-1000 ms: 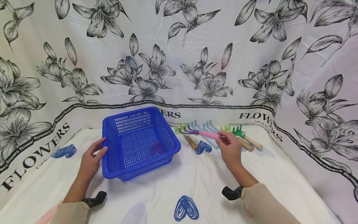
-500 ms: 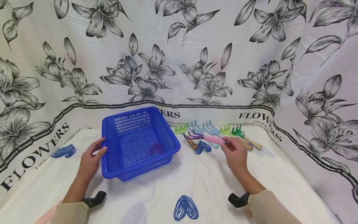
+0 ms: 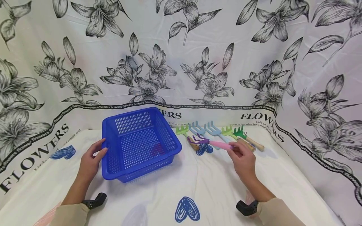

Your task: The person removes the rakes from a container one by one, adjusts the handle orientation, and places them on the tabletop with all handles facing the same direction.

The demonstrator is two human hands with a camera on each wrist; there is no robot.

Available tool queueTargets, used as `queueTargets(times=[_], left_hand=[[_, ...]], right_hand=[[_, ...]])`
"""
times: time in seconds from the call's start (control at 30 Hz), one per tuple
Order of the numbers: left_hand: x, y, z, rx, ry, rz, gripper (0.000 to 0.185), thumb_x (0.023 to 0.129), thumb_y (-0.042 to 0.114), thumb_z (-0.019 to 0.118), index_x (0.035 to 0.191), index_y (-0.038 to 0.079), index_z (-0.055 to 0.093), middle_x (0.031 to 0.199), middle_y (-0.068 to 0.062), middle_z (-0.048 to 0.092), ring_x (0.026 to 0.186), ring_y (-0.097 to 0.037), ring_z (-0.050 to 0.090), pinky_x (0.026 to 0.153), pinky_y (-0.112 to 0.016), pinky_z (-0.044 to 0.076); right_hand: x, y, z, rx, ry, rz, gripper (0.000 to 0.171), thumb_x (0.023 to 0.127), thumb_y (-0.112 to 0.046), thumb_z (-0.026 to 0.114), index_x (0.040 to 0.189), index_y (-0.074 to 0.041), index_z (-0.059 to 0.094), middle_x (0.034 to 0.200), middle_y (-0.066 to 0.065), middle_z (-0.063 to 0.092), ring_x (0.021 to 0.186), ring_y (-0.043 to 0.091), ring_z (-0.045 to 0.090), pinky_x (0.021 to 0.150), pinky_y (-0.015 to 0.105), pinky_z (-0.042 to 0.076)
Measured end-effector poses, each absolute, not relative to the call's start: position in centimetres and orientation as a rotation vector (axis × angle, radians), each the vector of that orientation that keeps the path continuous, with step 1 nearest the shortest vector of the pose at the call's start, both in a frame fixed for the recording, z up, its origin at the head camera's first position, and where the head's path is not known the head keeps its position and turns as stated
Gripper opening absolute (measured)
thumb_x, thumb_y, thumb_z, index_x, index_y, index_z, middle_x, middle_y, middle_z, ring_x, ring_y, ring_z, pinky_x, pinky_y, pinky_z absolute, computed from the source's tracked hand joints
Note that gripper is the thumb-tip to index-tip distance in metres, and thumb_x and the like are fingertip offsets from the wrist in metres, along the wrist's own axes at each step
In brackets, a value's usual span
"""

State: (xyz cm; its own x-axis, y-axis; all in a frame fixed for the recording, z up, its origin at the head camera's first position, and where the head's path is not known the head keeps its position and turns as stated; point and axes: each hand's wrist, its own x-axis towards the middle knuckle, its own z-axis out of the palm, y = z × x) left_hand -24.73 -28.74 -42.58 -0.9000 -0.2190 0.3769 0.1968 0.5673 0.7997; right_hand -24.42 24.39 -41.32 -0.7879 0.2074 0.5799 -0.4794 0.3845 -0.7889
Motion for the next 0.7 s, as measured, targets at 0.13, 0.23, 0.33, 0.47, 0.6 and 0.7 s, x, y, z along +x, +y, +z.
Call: queueTargets(times=[0.13, 0.23, 0.33, 0.47, 0.6, 0.7], left_hand=[[-24.7, -28.8, -42.7, 0.017, -2.360, -1.285, 0.058, 0.100, 0.040, 0.051, 0.150, 0.014, 0.038, 0.138, -0.022, 0.050, 0.128, -0.040, 0.044, 0.099, -0.062, 0.038], [-24.8, -28.9, -42.8, 0.017, -2.358, -1.288, 0.058, 0.100, 0.040, 0.051, 0.150, 0.014, 0.038, 0.138, -0.022, 0.050, 0.127, -0.040, 0.044, 0.099, -0.062, 0.038], [-24.8, -28.9, -42.8, 0.015, -2.359, -1.286, 0.058, 0.100, 0.041, 0.051, 0.150, 0.013, 0.038, 0.138, -0.022, 0.050, 0.127, -0.040, 0.045, 0.099, -0.062, 0.039], [-24.8, -28.8, -42.7, 0.014, -2.361, -1.283, 0.058, 0.100, 0.040, 0.051, 0.150, 0.013, 0.038, 0.138, -0.022, 0.050, 0.128, -0.040, 0.044, 0.099, -0.062, 0.038], [-24.7, -28.8, -42.7, 0.018, -2.363, -1.291, 0.058, 0.100, 0.041, 0.051, 0.150, 0.013, 0.038, 0.138, -0.022, 0.050, 0.128, -0.040, 0.044, 0.099, -0.063, 0.038], [-24.7, -28.8, -42.6, 0.024, -2.367, -1.293, 0.058, 0.100, 0.042, 0.051, 0.150, 0.014, 0.038, 0.138, -0.022, 0.049, 0.128, -0.040, 0.044, 0.100, -0.062, 0.037]], right_hand=[[-24.0, 24.2, -41.4, 0.252, -2.050, 1.443, 0.027, 0.084, 0.006, 0.071, 0.111, 0.005, 0.068, 0.105, 0.014, 0.061, 0.083, 0.003, 0.062, 0.073, 0.013, 0.052], [-23.7, 24.0, -41.3, 0.272, -2.062, 1.427, 0.026, 0.084, 0.006, 0.071, 0.110, 0.004, 0.069, 0.104, 0.015, 0.062, 0.082, 0.004, 0.062, 0.074, 0.013, 0.052], [-23.1, 23.8, -40.9, 0.293, -2.052, 1.414, 0.026, 0.083, 0.011, 0.070, 0.108, 0.006, 0.069, 0.102, 0.018, 0.062, 0.081, 0.005, 0.062, 0.073, 0.013, 0.052], [-22.0, 23.5, -40.0, 0.318, -2.033, 1.396, 0.025, 0.081, 0.017, 0.068, 0.105, 0.011, 0.067, 0.100, 0.023, 0.061, 0.080, 0.006, 0.063, 0.072, 0.014, 0.053], [-21.1, 23.6, -39.3, 0.319, -2.031, 1.392, 0.025, 0.081, 0.019, 0.067, 0.105, 0.014, 0.065, 0.101, 0.024, 0.061, 0.081, 0.006, 0.064, 0.071, 0.014, 0.053], [-20.7, 23.8, -39.3, 0.304, -2.040, 1.366, 0.026, 0.080, 0.019, 0.067, 0.106, 0.014, 0.065, 0.100, 0.024, 0.061, 0.082, 0.004, 0.063, 0.070, 0.013, 0.052]])
